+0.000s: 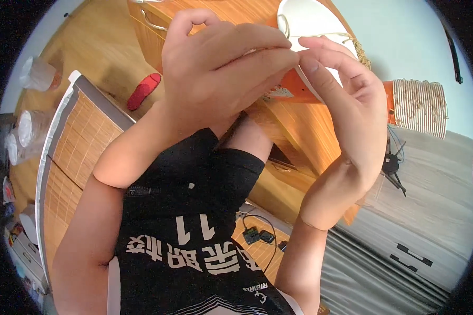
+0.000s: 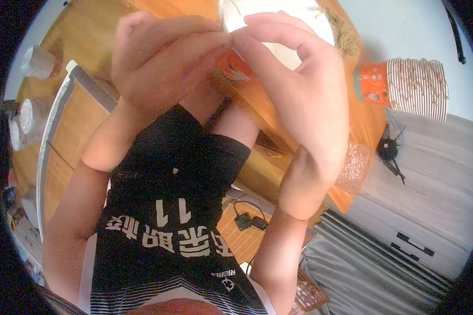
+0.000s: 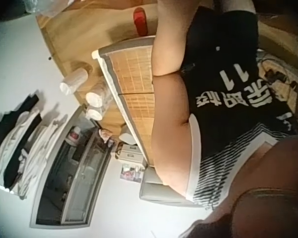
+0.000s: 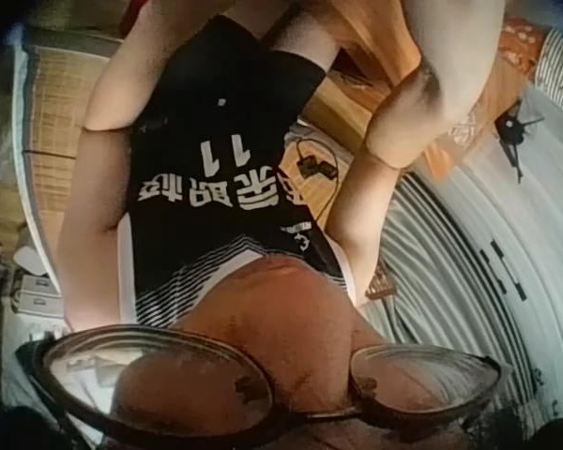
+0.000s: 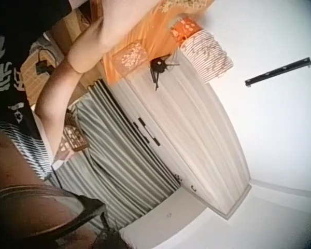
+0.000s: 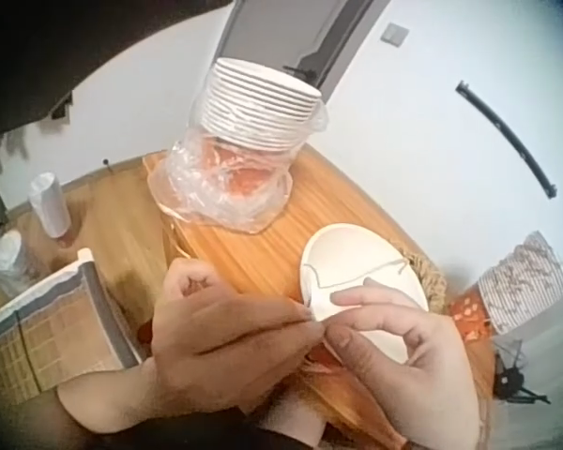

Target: Prepare large paper bowls by stretching rubber bands around the rim and stacking them.

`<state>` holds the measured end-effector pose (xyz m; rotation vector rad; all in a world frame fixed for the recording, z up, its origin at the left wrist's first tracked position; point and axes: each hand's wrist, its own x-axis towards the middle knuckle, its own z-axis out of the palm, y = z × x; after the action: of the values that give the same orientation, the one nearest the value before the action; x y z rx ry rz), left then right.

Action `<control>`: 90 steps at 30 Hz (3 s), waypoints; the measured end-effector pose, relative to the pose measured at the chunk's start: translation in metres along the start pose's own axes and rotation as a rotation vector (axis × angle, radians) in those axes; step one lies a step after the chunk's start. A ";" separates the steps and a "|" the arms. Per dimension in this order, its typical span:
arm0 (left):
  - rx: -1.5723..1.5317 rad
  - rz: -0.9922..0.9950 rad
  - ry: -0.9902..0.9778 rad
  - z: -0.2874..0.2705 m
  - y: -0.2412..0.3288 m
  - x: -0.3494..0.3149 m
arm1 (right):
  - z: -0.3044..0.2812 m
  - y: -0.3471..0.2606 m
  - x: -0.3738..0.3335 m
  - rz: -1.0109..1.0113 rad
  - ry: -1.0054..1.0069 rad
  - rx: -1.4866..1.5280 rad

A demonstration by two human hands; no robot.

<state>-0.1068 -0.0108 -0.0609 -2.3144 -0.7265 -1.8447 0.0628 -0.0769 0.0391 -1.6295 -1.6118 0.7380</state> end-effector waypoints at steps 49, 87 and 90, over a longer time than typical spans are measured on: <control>-0.748 0.132 -0.867 -0.005 -0.070 0.078 | 0.014 0.027 -0.009 -0.596 0.208 -0.601; -0.679 -0.223 -1.226 -0.012 -0.030 0.126 | 0.027 0.077 -0.015 -0.644 0.381 -0.077; -0.672 -0.232 -1.242 -0.011 -0.026 0.127 | 0.030 0.071 -0.017 -0.616 0.413 -0.053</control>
<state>-0.1077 0.0470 0.0560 -3.9107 -0.4359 -0.4442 0.0789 -0.0882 -0.0374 -1.1159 -1.6888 0.0360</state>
